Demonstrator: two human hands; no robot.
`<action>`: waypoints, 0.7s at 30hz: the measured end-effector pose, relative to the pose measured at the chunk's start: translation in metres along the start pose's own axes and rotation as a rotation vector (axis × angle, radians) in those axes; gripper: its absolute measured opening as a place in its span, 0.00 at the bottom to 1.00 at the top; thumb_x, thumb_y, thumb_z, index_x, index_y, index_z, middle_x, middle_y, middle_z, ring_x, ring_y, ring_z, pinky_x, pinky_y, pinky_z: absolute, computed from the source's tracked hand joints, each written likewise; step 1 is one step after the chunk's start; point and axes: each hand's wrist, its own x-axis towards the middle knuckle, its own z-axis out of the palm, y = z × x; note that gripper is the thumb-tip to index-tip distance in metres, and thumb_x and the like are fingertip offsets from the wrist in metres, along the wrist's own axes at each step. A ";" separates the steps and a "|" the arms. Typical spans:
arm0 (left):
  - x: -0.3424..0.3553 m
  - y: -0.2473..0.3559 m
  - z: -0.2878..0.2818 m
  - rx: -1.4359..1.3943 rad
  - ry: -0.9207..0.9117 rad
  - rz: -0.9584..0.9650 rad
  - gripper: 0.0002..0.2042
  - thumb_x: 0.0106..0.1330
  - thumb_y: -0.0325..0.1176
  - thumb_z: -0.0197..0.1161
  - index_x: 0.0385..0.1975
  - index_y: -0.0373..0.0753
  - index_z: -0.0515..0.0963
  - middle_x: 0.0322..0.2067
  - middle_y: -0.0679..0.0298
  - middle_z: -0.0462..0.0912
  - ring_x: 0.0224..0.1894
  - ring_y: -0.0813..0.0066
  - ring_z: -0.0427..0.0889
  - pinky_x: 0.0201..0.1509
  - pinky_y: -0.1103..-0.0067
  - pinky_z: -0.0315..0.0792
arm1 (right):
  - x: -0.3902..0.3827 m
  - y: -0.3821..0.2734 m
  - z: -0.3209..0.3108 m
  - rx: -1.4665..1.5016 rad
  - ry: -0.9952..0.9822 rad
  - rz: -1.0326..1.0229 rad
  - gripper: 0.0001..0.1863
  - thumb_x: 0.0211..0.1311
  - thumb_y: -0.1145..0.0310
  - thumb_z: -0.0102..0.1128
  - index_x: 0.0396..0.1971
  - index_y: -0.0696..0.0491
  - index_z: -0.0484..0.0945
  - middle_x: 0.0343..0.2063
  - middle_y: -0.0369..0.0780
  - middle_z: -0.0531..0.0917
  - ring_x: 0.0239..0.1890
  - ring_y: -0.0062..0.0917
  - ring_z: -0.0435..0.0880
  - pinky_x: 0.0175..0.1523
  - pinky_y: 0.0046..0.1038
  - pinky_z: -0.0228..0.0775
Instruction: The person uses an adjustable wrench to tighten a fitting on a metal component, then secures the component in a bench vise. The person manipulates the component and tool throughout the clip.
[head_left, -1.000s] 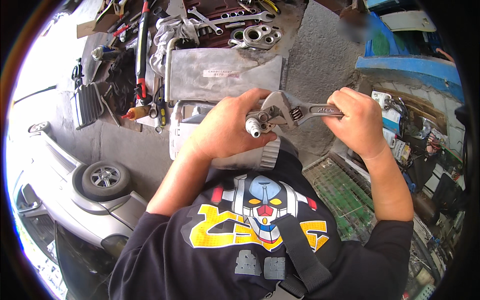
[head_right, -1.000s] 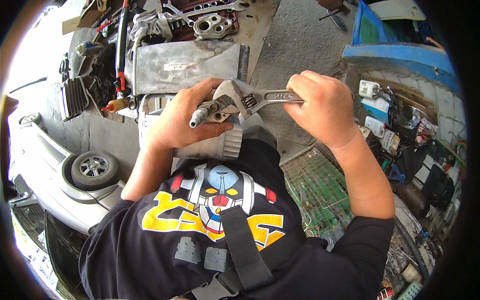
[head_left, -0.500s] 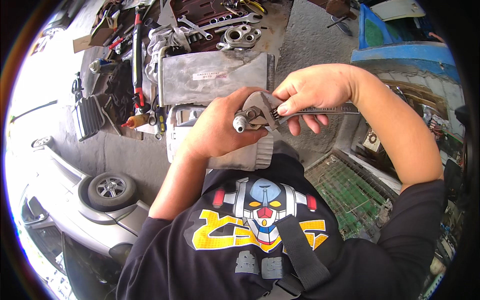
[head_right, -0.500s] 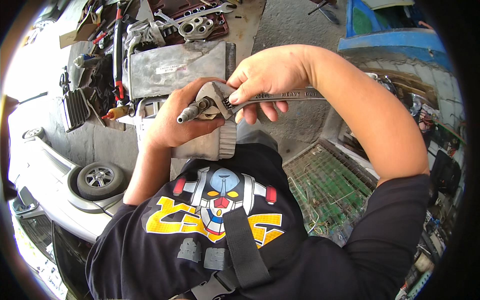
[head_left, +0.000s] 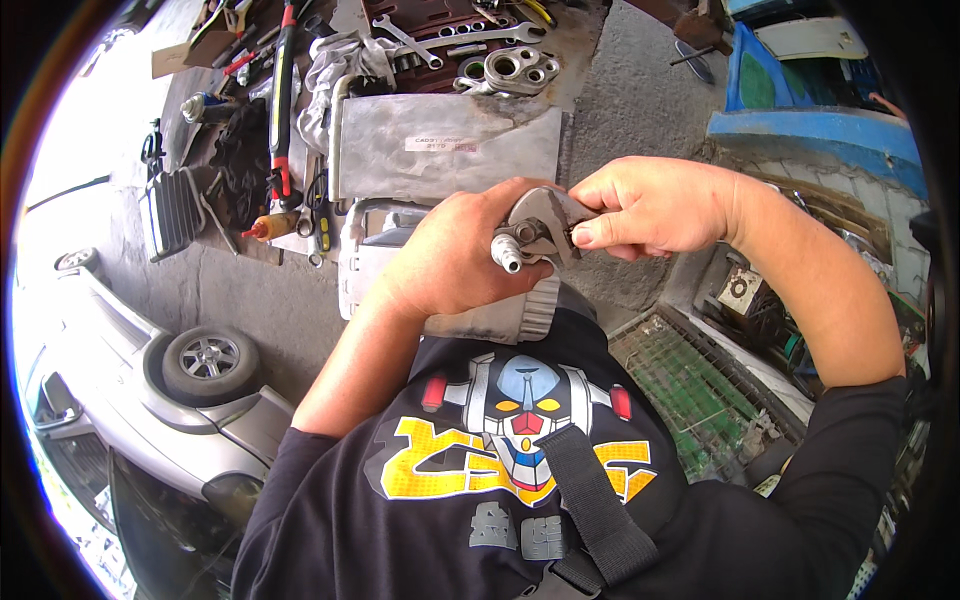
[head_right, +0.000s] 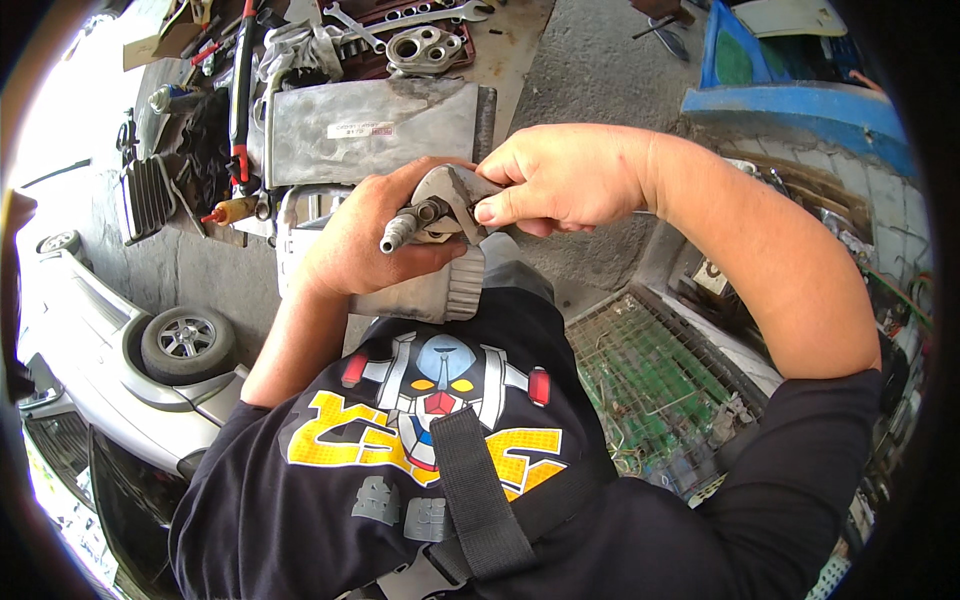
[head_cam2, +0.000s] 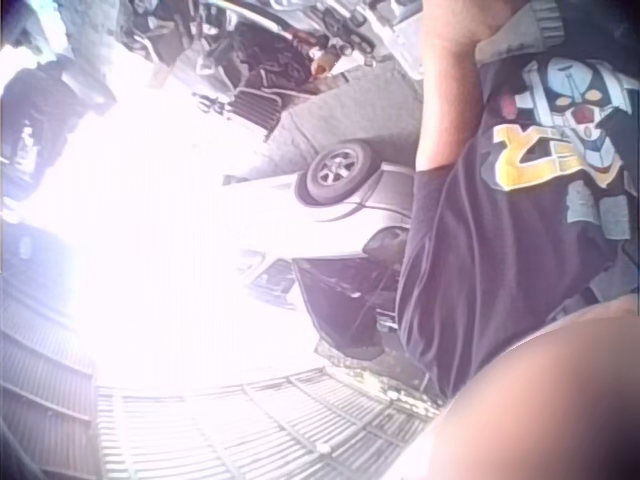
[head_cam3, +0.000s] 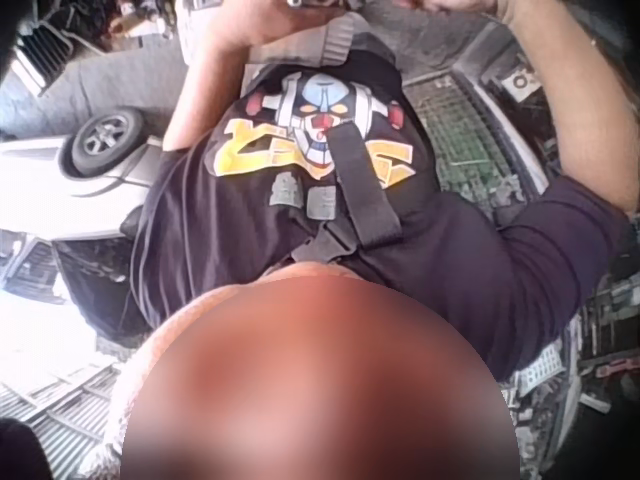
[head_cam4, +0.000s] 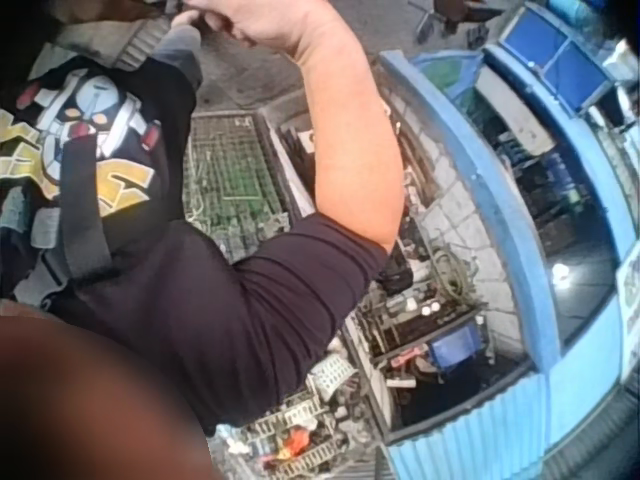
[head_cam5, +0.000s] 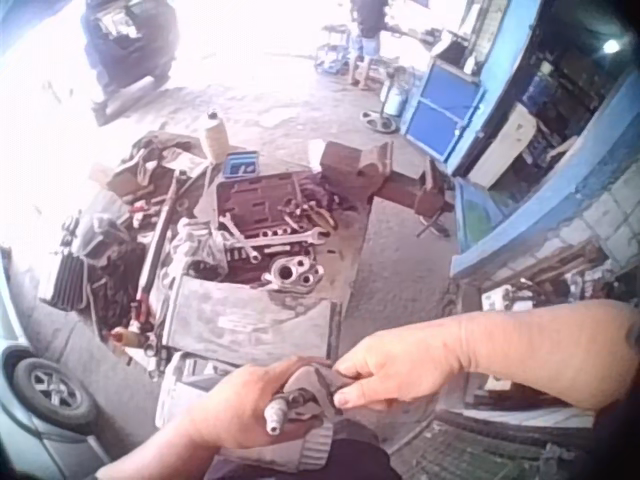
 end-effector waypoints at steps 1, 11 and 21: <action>0.001 0.000 -0.001 0.013 -0.011 -0.012 0.28 0.57 0.30 0.80 0.60 0.36 0.82 0.43 0.53 0.93 0.46 0.56 0.94 0.53 0.67 0.83 | -0.004 -0.002 -0.004 0.000 0.002 0.057 0.13 0.80 0.59 0.62 0.42 0.54 0.83 0.23 0.33 0.80 0.25 0.19 0.77 0.33 0.30 0.70; 0.001 -0.001 -0.006 0.012 -0.088 -0.021 0.20 0.60 0.34 0.81 0.51 0.35 0.84 0.40 0.52 0.92 0.41 0.54 0.92 0.50 0.65 0.82 | -0.022 0.010 0.028 -0.686 0.506 -0.239 0.29 0.66 0.61 0.74 0.66 0.53 0.81 0.43 0.54 0.91 0.49 0.51 0.90 0.53 0.48 0.83; 0.001 -0.003 -0.003 0.017 -0.082 -0.058 0.20 0.60 0.34 0.80 0.51 0.36 0.85 0.41 0.51 0.92 0.43 0.50 0.91 0.51 0.64 0.82 | -0.041 0.027 0.043 -0.952 0.825 -0.447 0.28 0.60 0.77 0.70 0.63 0.52 0.83 0.40 0.41 0.82 0.43 0.41 0.86 0.49 0.42 0.79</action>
